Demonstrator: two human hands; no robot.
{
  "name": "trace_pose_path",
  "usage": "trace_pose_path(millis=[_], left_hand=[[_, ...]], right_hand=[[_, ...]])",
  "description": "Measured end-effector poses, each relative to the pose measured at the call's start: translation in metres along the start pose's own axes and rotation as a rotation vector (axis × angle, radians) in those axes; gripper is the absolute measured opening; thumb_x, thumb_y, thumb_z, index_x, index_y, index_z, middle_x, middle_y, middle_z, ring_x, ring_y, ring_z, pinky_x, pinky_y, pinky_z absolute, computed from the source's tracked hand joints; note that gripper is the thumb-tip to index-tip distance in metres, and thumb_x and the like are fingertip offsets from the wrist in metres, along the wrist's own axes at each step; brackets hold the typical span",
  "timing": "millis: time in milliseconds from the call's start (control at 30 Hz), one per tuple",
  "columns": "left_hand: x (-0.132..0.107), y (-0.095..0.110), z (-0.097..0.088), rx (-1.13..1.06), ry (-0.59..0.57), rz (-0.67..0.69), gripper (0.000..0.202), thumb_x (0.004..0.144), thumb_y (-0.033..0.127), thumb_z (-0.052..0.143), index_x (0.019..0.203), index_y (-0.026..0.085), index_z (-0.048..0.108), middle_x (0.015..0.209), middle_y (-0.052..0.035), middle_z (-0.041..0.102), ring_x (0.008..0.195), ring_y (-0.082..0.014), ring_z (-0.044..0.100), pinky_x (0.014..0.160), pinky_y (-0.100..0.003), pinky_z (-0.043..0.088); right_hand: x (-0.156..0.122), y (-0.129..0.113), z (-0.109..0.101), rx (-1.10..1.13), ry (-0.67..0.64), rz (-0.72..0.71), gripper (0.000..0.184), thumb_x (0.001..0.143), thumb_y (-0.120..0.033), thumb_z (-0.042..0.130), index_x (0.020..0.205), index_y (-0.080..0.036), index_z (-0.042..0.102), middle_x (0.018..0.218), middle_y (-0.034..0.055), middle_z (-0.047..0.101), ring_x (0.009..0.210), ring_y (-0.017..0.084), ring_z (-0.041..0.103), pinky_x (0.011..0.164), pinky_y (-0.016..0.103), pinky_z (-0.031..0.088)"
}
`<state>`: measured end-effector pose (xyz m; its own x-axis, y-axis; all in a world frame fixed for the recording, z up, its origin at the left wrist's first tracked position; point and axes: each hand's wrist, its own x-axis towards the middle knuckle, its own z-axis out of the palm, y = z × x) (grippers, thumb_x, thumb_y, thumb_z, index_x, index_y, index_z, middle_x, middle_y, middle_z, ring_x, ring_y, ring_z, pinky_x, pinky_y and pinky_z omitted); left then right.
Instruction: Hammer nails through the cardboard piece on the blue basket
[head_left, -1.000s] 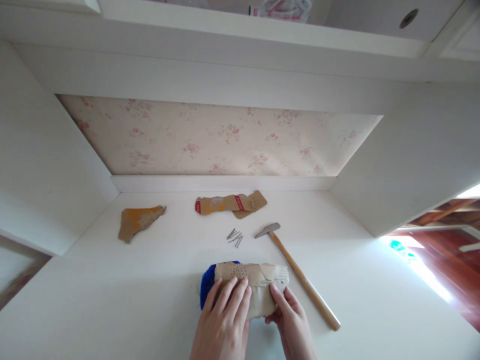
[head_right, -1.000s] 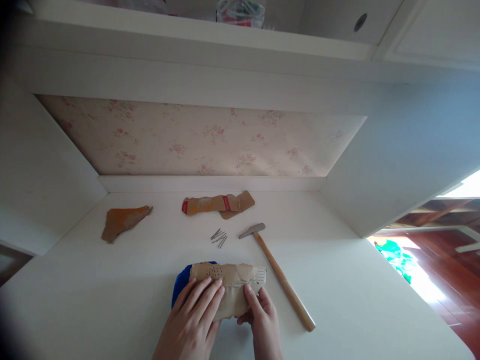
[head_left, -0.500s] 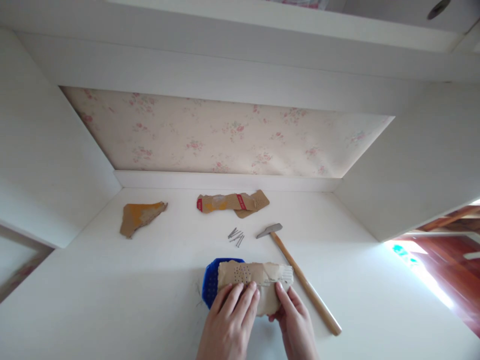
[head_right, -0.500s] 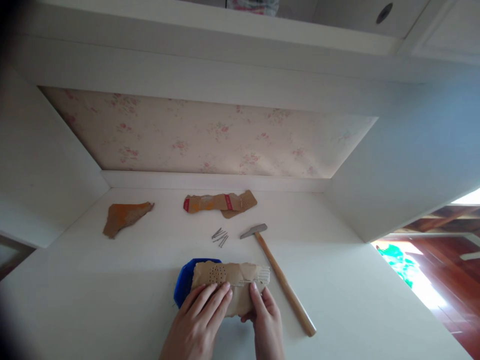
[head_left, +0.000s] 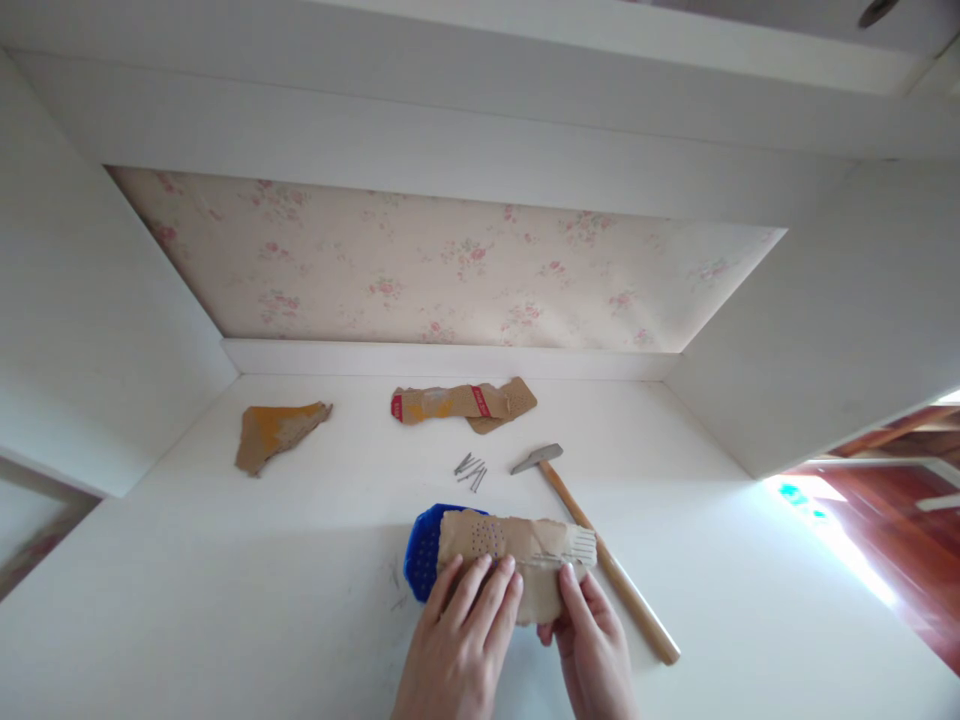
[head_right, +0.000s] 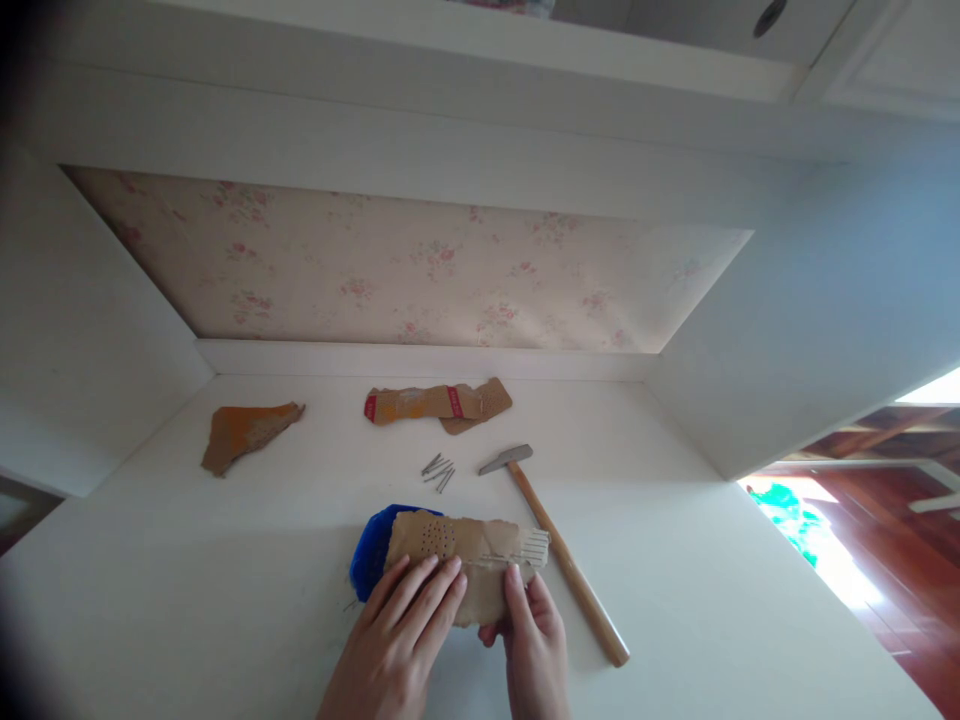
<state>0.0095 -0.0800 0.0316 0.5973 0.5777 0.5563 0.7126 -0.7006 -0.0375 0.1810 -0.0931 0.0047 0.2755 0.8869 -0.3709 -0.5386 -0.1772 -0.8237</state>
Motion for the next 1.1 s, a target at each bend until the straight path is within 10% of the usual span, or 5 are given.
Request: trace_pose_path(millis=[1100], left_hand=[[-0.004,0.003,0.014,-0.108,0.118,-0.092,0.041,0.102,0.022,0.03,0.123,0.018,0.066,0.127,-0.003,0.065,0.117,-0.0199,0.053,0.112,-0.037,0.026]], right_hand=[[0.005,0.009,0.0,0.009,0.015,0.031,0.033,0.073,-0.048,0.08,0.083,-0.018,0.072,0.064,-0.0034,0.063,0.045,0.007,0.047,0.042,0.017,0.041]])
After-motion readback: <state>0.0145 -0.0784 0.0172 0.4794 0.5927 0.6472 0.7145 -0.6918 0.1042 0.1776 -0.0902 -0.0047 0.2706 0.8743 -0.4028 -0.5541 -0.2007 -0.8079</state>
